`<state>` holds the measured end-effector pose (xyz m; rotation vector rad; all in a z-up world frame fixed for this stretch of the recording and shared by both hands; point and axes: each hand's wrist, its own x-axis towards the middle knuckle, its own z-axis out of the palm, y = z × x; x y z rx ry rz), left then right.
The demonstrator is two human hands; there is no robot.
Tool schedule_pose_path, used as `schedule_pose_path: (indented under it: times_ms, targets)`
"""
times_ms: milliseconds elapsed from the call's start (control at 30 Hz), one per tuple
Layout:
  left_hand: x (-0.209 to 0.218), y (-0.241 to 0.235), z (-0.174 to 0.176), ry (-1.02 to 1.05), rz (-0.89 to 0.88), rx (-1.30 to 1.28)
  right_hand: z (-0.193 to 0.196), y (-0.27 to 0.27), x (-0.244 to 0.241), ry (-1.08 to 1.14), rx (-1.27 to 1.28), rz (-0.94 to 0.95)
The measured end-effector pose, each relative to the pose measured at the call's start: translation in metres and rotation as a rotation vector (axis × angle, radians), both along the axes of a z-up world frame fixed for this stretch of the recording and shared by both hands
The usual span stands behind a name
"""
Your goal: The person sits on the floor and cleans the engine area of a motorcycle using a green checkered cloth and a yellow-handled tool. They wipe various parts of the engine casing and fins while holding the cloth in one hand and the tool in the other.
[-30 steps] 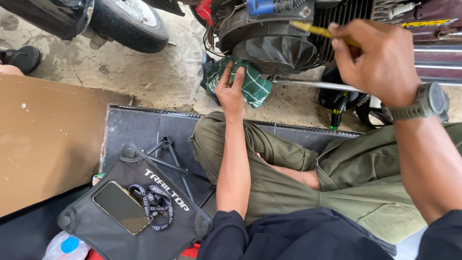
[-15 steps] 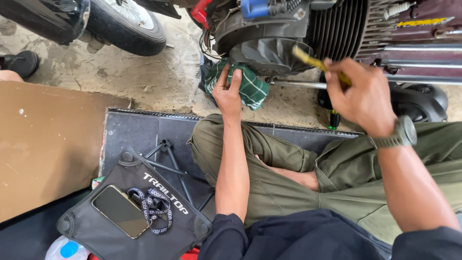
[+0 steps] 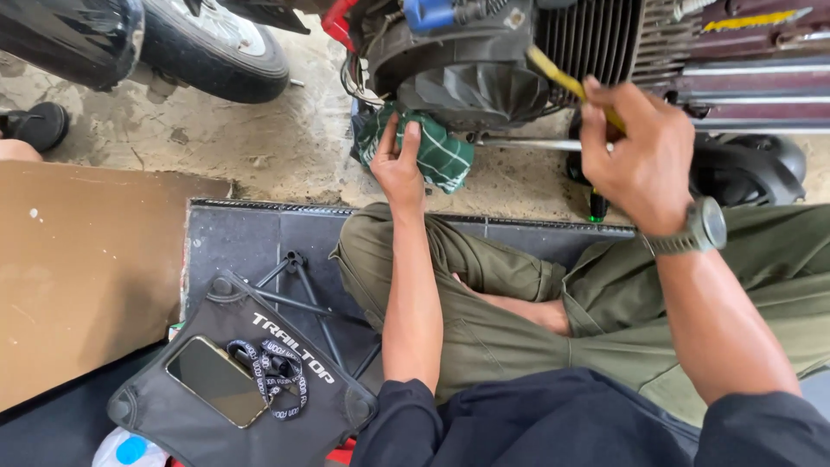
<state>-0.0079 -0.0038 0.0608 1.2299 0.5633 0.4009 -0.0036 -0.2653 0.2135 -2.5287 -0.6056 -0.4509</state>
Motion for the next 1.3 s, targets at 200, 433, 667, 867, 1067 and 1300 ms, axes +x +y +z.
schedule_pose_path:
  times_ms: [200, 433, 667, 867, 1067, 1300]
  targets:
    - [0.009, 0.003, -0.029, -0.14, 0.068, 0.071, -0.016, 0.005, -0.002, -0.106, 0.102, -0.007]
    - [0.008, 0.005, -0.055, -0.153, 0.07, 0.005, -0.039, 0.015, 0.008, -0.151, 0.139, -0.007]
    - [0.004, 0.01, -0.07, -0.134, 0.064, 0.05, -0.03, 0.008, -0.001, -0.146, 0.127, -0.01]
    - [0.013, 0.01, -0.046, -0.083, 0.059, 0.084, -0.032, 0.005, -0.01, -0.135, 0.053, -0.054]
    - [-0.001, 0.007, -0.047, -0.116, 0.032, 0.063, -0.042, 0.019, -0.009, -0.149, 0.218, -0.021]
    - [-0.015, -0.015, 0.008, 0.047, 0.169, 0.17, -0.037, 0.014, -0.014, -0.072, 0.228, -0.058]
